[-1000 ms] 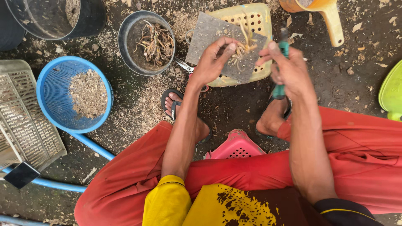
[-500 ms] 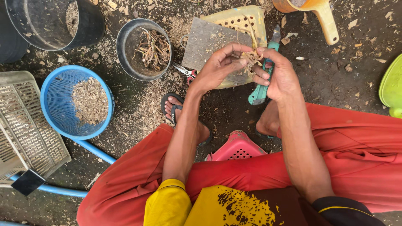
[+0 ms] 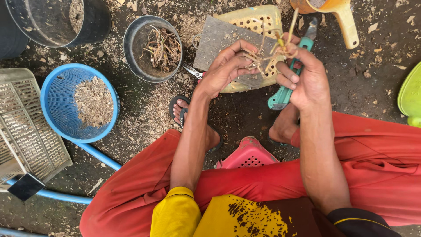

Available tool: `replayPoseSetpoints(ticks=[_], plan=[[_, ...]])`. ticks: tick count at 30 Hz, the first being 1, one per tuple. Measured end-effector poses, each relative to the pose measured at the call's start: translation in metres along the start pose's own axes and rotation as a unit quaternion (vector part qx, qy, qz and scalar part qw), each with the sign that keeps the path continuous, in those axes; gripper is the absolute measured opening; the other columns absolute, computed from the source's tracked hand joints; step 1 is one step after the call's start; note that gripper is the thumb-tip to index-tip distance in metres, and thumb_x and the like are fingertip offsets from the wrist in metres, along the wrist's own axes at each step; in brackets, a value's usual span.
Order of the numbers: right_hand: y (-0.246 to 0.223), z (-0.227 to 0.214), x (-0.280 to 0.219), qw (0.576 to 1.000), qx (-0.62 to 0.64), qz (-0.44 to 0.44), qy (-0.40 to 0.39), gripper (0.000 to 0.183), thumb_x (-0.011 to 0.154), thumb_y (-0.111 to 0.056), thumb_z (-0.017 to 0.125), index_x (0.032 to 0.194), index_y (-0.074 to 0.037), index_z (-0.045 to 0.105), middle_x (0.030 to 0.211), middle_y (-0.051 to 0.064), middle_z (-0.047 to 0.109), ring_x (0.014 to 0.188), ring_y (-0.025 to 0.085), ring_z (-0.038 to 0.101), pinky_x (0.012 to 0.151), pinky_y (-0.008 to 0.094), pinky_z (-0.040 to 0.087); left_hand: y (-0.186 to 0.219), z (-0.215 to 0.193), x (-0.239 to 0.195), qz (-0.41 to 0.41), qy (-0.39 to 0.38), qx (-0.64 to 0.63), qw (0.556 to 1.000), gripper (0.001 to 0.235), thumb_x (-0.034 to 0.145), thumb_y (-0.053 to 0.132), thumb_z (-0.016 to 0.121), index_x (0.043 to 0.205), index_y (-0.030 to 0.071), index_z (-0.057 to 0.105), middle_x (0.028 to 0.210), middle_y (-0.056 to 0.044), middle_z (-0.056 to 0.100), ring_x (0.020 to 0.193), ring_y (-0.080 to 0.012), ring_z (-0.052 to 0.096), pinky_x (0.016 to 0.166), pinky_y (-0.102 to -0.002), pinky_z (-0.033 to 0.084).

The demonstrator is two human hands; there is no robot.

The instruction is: The person sits on a small stool and uses a utility knife to trim and clean plant stems. They scrape the stems on a sandpaper block, cut off roots and outer layers, and place the trimmed pieces into a yellow container.

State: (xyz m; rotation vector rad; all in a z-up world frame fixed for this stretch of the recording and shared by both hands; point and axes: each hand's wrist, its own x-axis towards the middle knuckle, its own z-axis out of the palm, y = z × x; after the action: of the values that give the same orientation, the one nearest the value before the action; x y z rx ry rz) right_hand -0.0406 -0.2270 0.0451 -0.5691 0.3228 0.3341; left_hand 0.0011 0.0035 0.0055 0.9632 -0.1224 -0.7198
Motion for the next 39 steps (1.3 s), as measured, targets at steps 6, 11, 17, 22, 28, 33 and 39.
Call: replayPoseSetpoints(ticks=[6,11,17,22,28,33,39], plan=[[-0.012,0.003,-0.012,0.996,-0.02,-0.079,-0.022,0.033,0.105,-0.012,0.067,0.137,-0.004,0.061,0.103,0.002,0.063,0.054,0.003,0.04,0.044,0.016,0.03,0.004,-0.002,-0.002,0.043,-0.013,0.047,0.998,0.022,0.101,0.002,0.058,0.123,0.002,0.059,0.117,-0.006,0.062,0.111,-0.0153,0.065,0.105,-0.036,0.056],[-0.028,-0.012,-0.012,0.992,-0.017,-0.126,-0.019,0.03,0.109,-0.012,0.064,0.139,-0.008,0.061,0.103,0.001,0.062,0.056,0.004,0.04,0.045,0.017,0.031,0.02,-0.011,-0.009,0.095,-0.01,0.097,0.991,0.021,0.099,-0.008,0.068,0.116,0.003,0.062,0.119,-0.004,0.064,0.115,-0.0155,0.066,0.108,-0.036,0.054],[-0.032,-0.028,-0.005,0.988,0.006,-0.151,0.025,0.03,0.108,-0.009,0.061,0.137,-0.004,0.062,0.099,0.002,0.06,0.056,0.007,0.039,0.046,0.019,0.031,0.045,-0.006,-0.024,0.135,-0.014,0.15,0.979,0.026,0.097,-0.01,0.073,0.117,0.003,0.063,0.121,-0.004,0.062,0.12,-0.0162,0.063,0.114,-0.037,0.054],[-0.019,-0.023,0.002,0.978,-0.084,-0.17,0.091,0.028,0.102,-0.005,0.06,0.13,-0.008,0.061,0.104,0.006,0.064,0.058,0.009,0.041,0.048,0.022,0.033,0.064,0.011,-0.035,0.171,-0.062,0.104,0.978,0.028,0.097,-0.014,0.071,0.116,0.005,0.062,0.117,-0.005,0.063,0.116,-0.0156,0.064,0.108,-0.035,0.055],[0.005,-0.018,0.011,0.941,-0.312,-0.108,0.079,0.036,0.099,0.002,0.055,0.132,-0.01,0.057,0.1,0.006,0.067,0.056,0.005,0.046,0.044,0.022,0.034,0.077,0.028,-0.044,0.177,-0.06,0.027,0.982,0.032,0.095,-0.01,0.07,0.118,0.006,0.055,0.117,-0.003,0.056,0.115,-0.0125,0.061,0.102,-0.031,0.057],[0.048,-0.034,0.027,0.896,-0.437,-0.07,0.027,0.039,0.097,0.001,0.068,0.133,-0.007,0.055,0.105,0.004,0.065,0.072,0.009,0.051,0.059,0.025,0.038,0.078,0.042,-0.049,0.162,-0.038,0.01,0.986,0.03,0.094,-0.004,0.07,0.118,0.006,0.054,0.113,-0.003,0.056,0.111,-0.0107,0.06,0.096,-0.028,0.059],[0.063,-0.048,0.035,0.701,-0.67,-0.245,-0.011,0.035,0.092,0.001,0.074,0.125,0.0,0.061,0.117,0.015,0.063,0.108,0.028,0.063,0.096,0.037,0.049,0.078,0.051,-0.049,0.15,-0.036,-0.014,0.988,0.023,0.1,-0.002,0.071,0.113,0.005,0.053,0.11,-0.005,0.058,0.109,-0.0124,0.063,0.097,-0.03,0.061]])
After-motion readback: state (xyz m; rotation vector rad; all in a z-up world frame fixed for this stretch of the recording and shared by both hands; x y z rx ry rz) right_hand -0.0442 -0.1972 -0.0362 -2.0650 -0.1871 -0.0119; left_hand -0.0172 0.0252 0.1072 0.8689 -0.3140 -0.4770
